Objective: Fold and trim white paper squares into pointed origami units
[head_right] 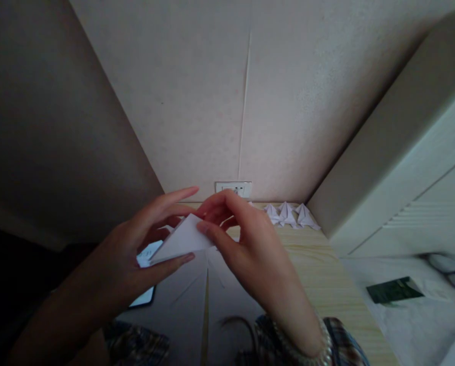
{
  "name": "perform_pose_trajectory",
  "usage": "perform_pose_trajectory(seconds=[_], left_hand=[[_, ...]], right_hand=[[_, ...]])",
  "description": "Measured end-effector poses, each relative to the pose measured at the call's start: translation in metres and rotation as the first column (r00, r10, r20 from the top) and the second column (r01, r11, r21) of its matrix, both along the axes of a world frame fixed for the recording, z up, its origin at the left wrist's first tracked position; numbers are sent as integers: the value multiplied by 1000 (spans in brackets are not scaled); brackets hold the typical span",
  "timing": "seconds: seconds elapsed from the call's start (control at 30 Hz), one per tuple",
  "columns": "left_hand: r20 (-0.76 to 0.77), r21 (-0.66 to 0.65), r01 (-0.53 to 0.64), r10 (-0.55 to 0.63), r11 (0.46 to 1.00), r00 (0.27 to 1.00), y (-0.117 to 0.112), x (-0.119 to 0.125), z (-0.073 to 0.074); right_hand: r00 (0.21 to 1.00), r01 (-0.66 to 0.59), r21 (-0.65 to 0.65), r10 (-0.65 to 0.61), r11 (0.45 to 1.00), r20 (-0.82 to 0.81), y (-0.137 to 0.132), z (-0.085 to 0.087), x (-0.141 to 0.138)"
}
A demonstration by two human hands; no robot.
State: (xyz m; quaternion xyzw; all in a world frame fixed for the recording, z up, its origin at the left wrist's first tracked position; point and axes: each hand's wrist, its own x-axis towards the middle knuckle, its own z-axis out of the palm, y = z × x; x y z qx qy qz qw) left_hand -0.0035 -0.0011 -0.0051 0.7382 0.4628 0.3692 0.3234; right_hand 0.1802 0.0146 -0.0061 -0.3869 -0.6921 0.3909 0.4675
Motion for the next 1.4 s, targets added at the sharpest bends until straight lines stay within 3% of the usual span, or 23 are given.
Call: perform_pose_trajectory(seconds=[0.13, 0.23, 0.4, 0.57, 0.73, 0.9, 1.23, 1.4], left_hand=[[27, -42, -8, 9, 999, 1000, -1, -2, -1], [25, -64, -34, 36, 997, 999, 0, -3, 0], [24, -35, 21, -20, 999, 1000, 1, 0, 4], [-6, -106, -15, 15, 994, 1000, 0, 1, 11], [30, -122, 83, -80, 989, 996, 1, -5, 9], [24, -131, 35, -32, 991, 999, 2, -5, 6], [37, -87, -51, 55, 995, 998, 1, 1, 13], [52, -186, -68, 79, 980, 996, -4, 2, 16]], right_hand=[[997, 15, -50, -19, 999, -68, 0, -1, 5], [1000, 7, -96, -9, 995, -17, -3, 0, 12], [995, -64, -139, 73, 988, 67, -1, 1, 15], [999, 33, -136, -31, 990, 21, -1, 4, 11], [999, 45, -149, -46, 988, -2, -4, 6, 12], [993, 102, -60, -106, 993, -61, -3, 7, 11], [992, 108, -66, -111, 992, -53, -11, 7, 9], [995, 91, -53, -93, 994, -29, -10, 7, 10]])
